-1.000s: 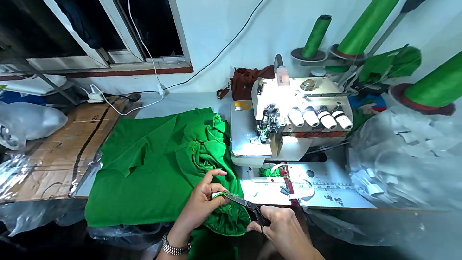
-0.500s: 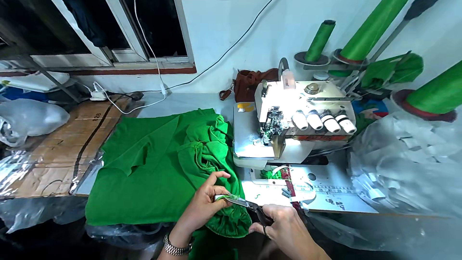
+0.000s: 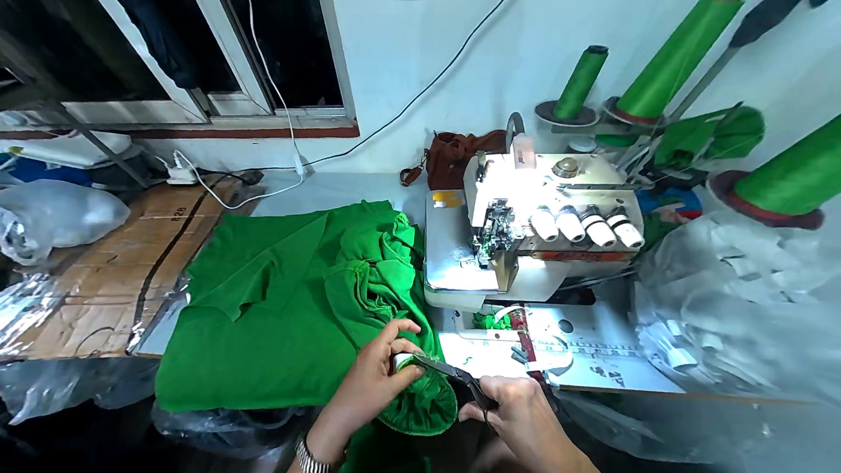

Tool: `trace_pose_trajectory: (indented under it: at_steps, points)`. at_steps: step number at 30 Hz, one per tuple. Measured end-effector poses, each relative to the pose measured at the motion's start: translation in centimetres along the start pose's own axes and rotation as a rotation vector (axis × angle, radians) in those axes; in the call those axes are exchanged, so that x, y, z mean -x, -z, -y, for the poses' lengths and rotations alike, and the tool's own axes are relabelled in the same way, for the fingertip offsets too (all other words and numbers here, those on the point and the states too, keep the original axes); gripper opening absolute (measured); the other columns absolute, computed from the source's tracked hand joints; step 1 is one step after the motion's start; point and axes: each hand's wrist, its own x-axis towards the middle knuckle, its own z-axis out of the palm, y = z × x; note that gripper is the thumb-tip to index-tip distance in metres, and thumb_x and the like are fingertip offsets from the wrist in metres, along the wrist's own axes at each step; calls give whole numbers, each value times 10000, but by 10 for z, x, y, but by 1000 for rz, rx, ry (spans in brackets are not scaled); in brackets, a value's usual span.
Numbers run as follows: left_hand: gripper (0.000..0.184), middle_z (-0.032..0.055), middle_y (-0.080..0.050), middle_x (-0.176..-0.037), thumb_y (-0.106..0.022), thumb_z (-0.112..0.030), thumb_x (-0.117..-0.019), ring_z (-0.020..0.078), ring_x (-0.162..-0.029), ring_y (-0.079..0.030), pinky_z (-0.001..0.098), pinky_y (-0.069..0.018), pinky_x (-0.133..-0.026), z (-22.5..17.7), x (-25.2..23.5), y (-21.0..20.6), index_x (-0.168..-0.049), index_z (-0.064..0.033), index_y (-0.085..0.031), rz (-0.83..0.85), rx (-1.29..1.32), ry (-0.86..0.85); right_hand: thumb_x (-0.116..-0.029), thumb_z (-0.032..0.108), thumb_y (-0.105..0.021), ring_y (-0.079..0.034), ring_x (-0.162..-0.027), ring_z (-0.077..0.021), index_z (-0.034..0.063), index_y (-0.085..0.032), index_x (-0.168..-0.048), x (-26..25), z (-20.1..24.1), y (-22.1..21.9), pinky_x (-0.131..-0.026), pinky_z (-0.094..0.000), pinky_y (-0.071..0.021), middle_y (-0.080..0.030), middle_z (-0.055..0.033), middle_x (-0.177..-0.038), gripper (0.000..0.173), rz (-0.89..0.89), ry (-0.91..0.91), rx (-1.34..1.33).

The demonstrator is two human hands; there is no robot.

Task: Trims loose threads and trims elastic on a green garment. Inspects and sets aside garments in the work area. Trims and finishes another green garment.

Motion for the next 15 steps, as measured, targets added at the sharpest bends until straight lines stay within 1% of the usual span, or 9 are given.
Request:
trace_pose_trajectory:
  at_steps: [1, 2, 4, 5, 7, 9, 12, 13, 15]
  points:
    - [377, 0, -721, -1084, -692, -132, -910, 89, -978, -699, 284, -591, -870, -4, 2, 1, -1272, -85, -595, -31, -186, -49, -788, 481, -762, -556, -470, -168, 67, -617, -633, 0, 1, 3, -459, -349, -464, -548, -57, -530, 466, 23, -50, -40]
    - [294, 0, -705, -1082, -674, -151, -912, 95, -980, -684, 300, -587, -872, -9, 4, 2, -1200, -97, -652, -74, -374, -93, -796, 485, -763, -544, -479, -169, 63, -608, -629, 1, 2, 7, -475, -353, -455, -540, -57, -531, 480, 43, -96, -75]
    - [158, -10, -708, -1001, -648, -154, -913, 118, -944, -682, 341, -581, -841, -15, 8, 7, -1054, -140, -719, -148, -632, -153, -810, 514, -756, -525, -501, -160, 60, -593, -623, 3, 1, 12, -499, -352, -438, -527, -51, -536, 518, 86, -171, -133]
    - [135, -23, -717, -971, -625, -152, -924, 111, -934, -690, 338, -583, -833, -16, 8, 11, -1006, -151, -732, -165, -662, -155, -810, 518, -756, -533, -508, -162, 57, -598, -625, 4, 1, 14, -505, -359, -443, -535, -52, -540, 522, 104, -190, -147]
    - [171, -44, -717, -955, -583, -209, -995, 57, -920, -677, 289, -568, -837, -14, 7, 17, -1001, -147, -742, -160, -530, -105, -814, 519, -766, -537, -526, -170, 43, -586, -626, 7, 3, 18, -525, -372, -442, -532, -58, -547, 543, 160, -225, -166]
    - [192, -49, -711, -933, -563, -214, -1018, 22, -879, -661, 234, -551, -813, -15, 4, 19, -1023, -124, -733, -127, -261, -36, -815, 506, -775, -515, -518, -170, 28, -570, -618, 10, 4, 18, -522, -372, -425, -510, -61, -535, 556, 183, -246, -193]
    - [170, -20, -695, -907, -560, -191, -1020, 62, -845, -657, 249, -547, -775, -16, -2, 18, -1027, -108, -708, -63, -22, 47, -814, 525, -776, -499, -527, -159, 26, -571, -631, 13, 4, 18, -534, -368, -416, -497, -48, -539, 570, 229, -305, -239]
    - [144, -13, -689, -909, -585, -199, -1008, 73, -850, -654, 259, -546, -779, -15, -4, 18, -1022, -107, -696, -44, 8, 57, -814, 531, -777, -501, -535, -161, 24, -578, -637, 13, 4, 19, -542, -373, -417, -500, -48, -545, 573, 253, -326, -257]
    - [148, -11, -696, -936, -715, -223, -929, 79, -874, -661, 269, -556, -800, -17, -8, 18, -1017, -105, -695, 7, 35, 70, -820, 531, -777, -498, -555, -165, 22, -572, -644, 13, 6, 19, -564, -381, -416, -499, -47, -559, 577, 310, -359, -287]
